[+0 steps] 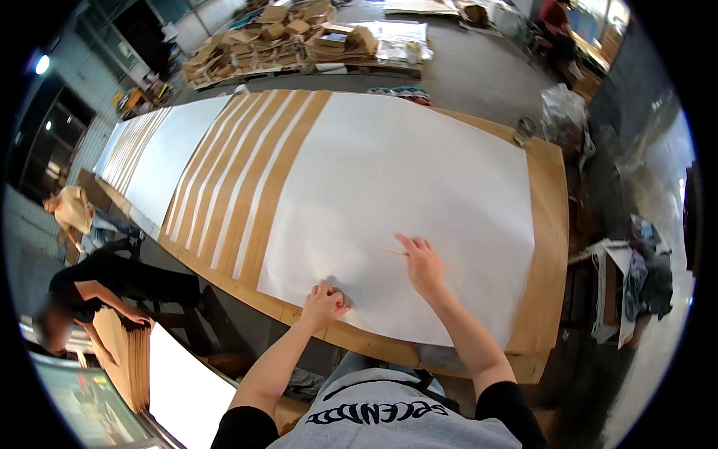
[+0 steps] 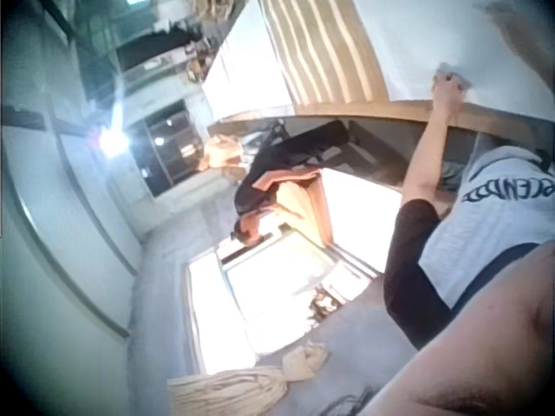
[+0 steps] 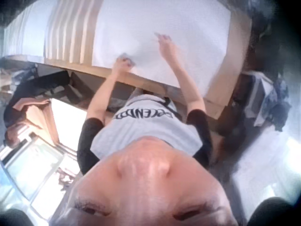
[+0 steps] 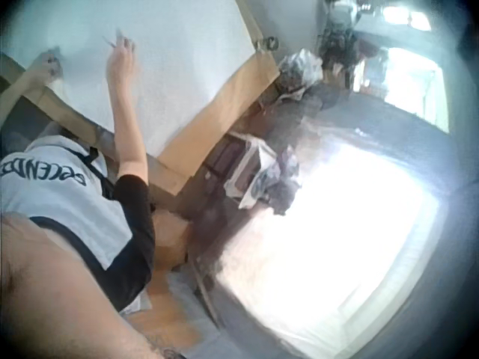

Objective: The person repeatedly picks up large sheets of brown paper and white paper, places them on a wooden workbench, and smooths them with their hands. The person uses a thin stick to press along the edges of the sheets. The process is repeated multiple times with different sheets.

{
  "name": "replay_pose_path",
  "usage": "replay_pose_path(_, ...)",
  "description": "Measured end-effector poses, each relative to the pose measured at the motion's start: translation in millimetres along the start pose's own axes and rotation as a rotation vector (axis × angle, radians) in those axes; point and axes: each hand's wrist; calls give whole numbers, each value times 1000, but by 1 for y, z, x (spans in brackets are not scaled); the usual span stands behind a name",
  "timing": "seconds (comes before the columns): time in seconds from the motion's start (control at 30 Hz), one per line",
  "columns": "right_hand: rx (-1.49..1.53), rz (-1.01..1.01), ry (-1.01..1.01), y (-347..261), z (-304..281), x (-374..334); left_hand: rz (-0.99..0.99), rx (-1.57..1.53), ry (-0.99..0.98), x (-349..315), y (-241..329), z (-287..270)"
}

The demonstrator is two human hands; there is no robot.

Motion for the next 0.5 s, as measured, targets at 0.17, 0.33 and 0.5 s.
replay_pose_path(0.17, -286, -368, 88, -39, 74, 126, -2, -43, -77, 11, -7, 0)
replay_pose_path(0.33, -385, -306, 115, -14, 111, 190, 3, -5, -82, 12, 3, -7)
replay_pose_path(0.5, -435, -283, 36, -9, 116, 192, -51, -226, -187, 25, -2, -27)
Point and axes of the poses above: each hand's wrist, its own x-axis towards the middle knuckle, its own z-axis out of the palm, y = z × x, and after that the axes turned 2 degrees about -y, right-handed
